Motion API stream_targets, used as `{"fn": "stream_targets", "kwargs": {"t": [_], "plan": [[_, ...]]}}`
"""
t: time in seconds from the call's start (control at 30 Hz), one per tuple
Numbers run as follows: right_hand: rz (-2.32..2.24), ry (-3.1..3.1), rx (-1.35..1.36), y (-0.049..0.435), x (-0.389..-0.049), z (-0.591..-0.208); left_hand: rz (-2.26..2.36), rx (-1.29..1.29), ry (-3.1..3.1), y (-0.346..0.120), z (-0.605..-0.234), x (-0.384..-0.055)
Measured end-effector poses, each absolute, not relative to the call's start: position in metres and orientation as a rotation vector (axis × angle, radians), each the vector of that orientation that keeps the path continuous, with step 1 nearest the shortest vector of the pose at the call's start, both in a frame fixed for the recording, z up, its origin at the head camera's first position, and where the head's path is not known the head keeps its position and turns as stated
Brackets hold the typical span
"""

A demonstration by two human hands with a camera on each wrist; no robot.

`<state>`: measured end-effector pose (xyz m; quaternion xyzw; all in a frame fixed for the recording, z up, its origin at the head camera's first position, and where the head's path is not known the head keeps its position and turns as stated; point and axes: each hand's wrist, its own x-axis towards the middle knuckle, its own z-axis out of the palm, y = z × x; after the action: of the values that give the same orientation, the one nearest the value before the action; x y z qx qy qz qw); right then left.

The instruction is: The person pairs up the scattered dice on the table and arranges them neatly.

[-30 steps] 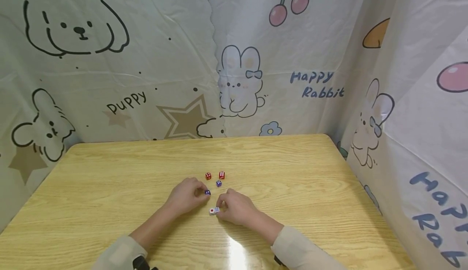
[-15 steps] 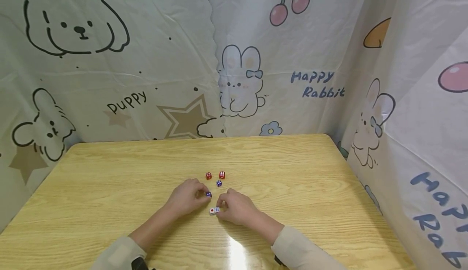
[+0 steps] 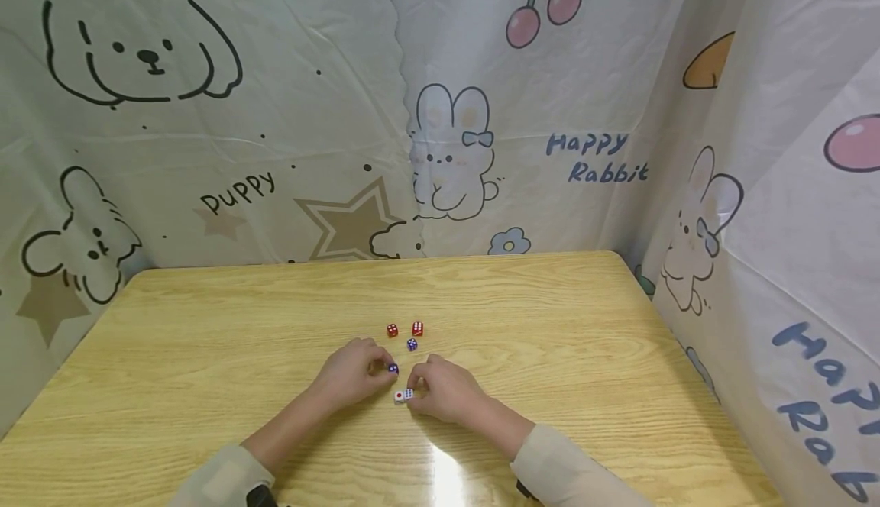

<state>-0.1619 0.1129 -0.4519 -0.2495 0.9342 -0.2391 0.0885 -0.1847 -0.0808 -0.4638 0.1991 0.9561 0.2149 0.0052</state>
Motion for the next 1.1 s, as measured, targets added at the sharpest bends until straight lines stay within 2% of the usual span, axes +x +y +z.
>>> {"fn": "stream_targets", "kwargs": {"t": [1.1], "plan": [[-0.712,2.763,-0.748,0.1137,-0.1643,-0.4543,0.759,0.662,2.924,-0.0868,-0.4716,-0.189]]}}
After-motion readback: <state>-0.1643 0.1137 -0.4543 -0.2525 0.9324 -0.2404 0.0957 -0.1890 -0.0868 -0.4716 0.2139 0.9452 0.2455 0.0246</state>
